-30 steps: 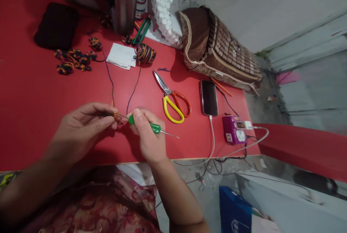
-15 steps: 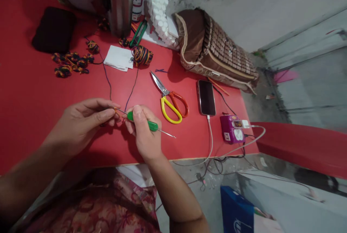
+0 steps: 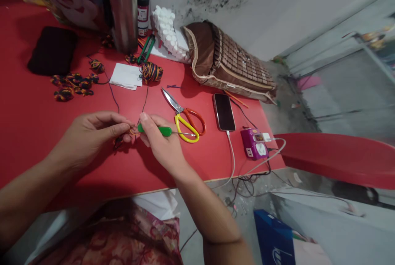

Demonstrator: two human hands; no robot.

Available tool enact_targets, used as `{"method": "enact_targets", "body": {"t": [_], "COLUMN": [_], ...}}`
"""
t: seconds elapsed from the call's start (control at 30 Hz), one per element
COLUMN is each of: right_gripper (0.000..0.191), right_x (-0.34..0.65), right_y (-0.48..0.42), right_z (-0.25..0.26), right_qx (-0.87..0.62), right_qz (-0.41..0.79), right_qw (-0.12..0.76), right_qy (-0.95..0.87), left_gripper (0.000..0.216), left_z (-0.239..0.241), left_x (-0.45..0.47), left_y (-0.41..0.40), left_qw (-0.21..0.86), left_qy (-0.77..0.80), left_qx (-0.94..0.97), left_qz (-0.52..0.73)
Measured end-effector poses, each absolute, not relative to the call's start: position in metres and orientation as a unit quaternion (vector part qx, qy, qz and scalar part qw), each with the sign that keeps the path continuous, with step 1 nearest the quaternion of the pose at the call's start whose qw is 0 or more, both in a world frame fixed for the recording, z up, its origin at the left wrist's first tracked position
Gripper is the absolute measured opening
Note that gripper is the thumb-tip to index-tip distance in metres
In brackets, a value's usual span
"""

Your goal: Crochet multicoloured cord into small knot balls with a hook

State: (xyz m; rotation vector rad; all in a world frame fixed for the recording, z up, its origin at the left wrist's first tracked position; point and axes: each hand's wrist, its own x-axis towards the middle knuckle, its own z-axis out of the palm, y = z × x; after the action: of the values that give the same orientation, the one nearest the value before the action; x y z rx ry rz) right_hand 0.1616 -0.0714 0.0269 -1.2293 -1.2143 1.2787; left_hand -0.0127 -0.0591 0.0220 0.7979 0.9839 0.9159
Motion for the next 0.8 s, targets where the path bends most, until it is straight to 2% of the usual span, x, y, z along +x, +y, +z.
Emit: {"method": "enact_targets", "body": {"t": [0.13,0.27,0.33,0.4,0.5,0.67,0.8], "right_gripper": [0.047,0.059,0.055,0.059,0.058,0.052,0.06], "right_x": [0.179,0.223,0.246,0.263,0.274,0.272,0.259], "right_y": [-0.053,-0.047,-0.051,-0.057,-0.065,-0.066,-0.059], "right_z": [0.029,0.028,0.024,0.018,0.012,0.02,0.032], "right_qx": [-0.499,-0.58,-0.623,-0.645,-0.673,-0.668,-0.692], "right_qz": [0.485,0.267,0.144,0.078,0.056,0.082,0.054], "right_qw": [0.43,0.366,0.276,0.162,0.059,-0.014,-0.116], "right_qy": [-0.575,-0.677,-0.717,-0.743,-0.736,-0.739,-0.71], "left_gripper": [0.016,0.019,0.017,0.012,0.014,0.032,0.036], "left_z": [0.011,0.003,0.002,0.003,0.006,0.01,0.014], "left_x": [-0.012,-0.012,-0.012,-0.012,-0.014,-0.019,-0.019], "left_y": [-0.056,-0.053,-0.051,-0.049,-0.044,-0.037,-0.036], "left_qw": [0.705,0.708,0.703,0.699,0.705,0.718,0.732], "left_qy": [0.449,0.469,0.476,0.474,0.467,0.471,0.47], "left_qx": [0.347,0.284,0.25,0.223,0.19,0.132,0.116], "left_qz": [0.425,0.445,0.466,0.487,0.499,0.495,0.48]}}
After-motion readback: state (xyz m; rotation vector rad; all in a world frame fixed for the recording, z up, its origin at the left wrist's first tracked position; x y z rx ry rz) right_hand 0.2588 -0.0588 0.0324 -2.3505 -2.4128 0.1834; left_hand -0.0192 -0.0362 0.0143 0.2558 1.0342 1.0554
